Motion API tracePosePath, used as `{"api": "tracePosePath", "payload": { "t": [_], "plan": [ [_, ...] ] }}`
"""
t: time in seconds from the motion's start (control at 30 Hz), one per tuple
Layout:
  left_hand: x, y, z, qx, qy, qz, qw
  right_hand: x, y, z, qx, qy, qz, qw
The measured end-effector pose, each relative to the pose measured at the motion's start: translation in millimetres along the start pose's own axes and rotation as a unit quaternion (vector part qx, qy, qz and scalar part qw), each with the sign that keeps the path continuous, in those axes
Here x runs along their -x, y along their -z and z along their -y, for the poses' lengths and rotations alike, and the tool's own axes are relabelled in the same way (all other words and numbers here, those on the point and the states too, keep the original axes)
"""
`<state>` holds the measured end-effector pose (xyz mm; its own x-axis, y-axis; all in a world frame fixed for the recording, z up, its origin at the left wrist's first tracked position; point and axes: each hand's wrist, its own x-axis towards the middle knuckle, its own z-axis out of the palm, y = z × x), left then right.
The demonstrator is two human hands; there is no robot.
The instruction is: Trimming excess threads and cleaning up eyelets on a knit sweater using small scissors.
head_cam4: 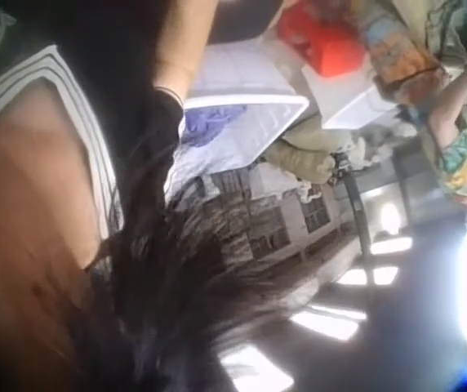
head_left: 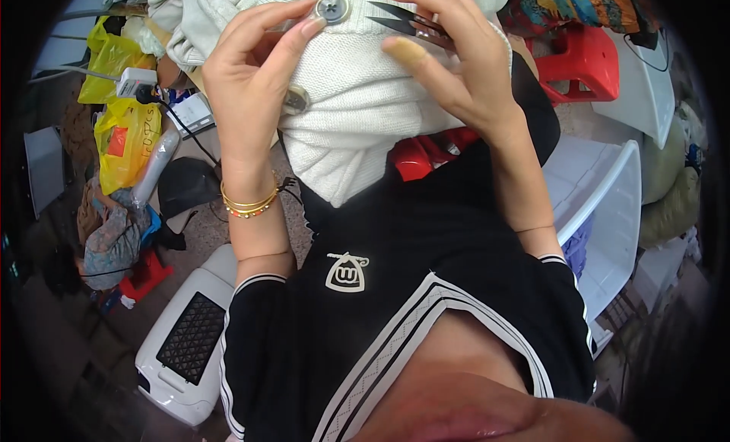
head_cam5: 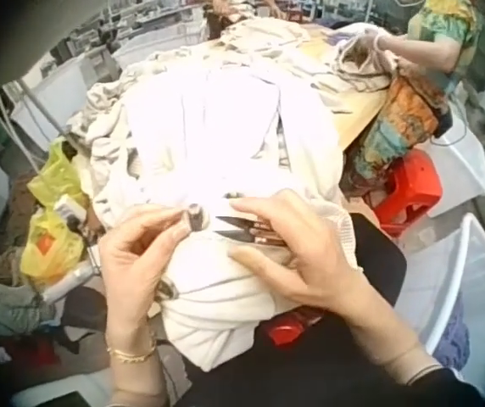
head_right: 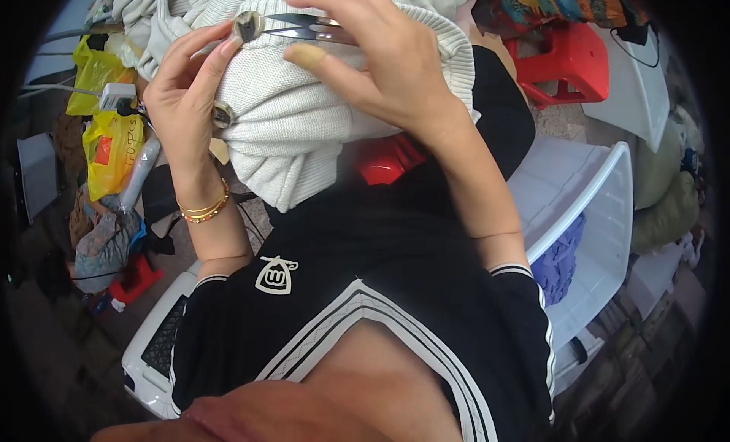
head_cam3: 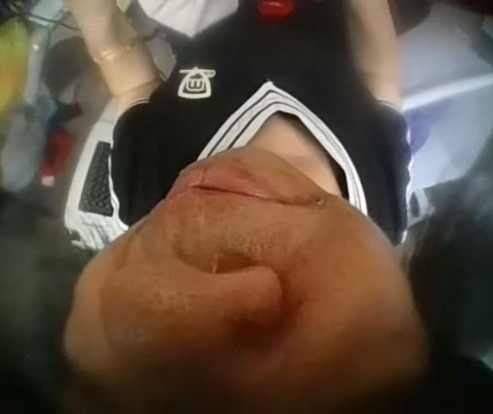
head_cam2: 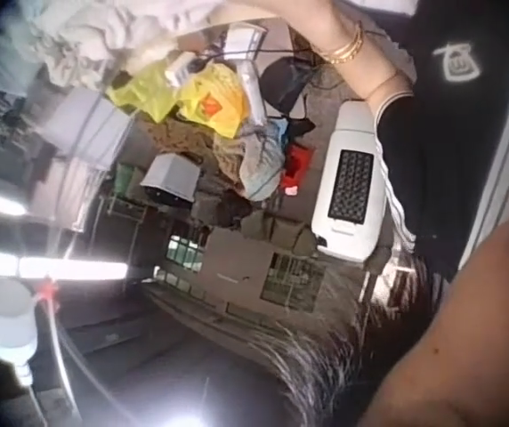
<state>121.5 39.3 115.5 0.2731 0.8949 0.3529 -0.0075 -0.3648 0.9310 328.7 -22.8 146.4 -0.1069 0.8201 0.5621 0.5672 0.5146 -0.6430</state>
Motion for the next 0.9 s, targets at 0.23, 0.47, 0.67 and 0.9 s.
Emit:
{"api": "tracePosePath", "payload": {
  "t": [0.23,0.47,0.67,0.9],
  "plan": [
    [-1.3,-2.1,5.4,-0.128,-0.129,-0.053,0.982,-4.0,-10.2,8.7,0.061,-0.042,0.006,0.997],
    [0.3,-3.8,8.2,-0.121,-0.185,-0.070,0.973,-7.9,-17.2,13.2,0.108,-0.038,-0.023,0.993],
    [-0.3,-5.6,7.4,-0.133,-0.233,-0.066,0.961,-13.3,-45.4,-41.5,0.136,0.264,-0.212,0.931],
    [3.1,-0.6,3.7,-0.094,-0.118,-0.023,0.988,-15.2,-15.6,-3.3,-0.057,-0.013,-0.013,0.998]
  ]
}}
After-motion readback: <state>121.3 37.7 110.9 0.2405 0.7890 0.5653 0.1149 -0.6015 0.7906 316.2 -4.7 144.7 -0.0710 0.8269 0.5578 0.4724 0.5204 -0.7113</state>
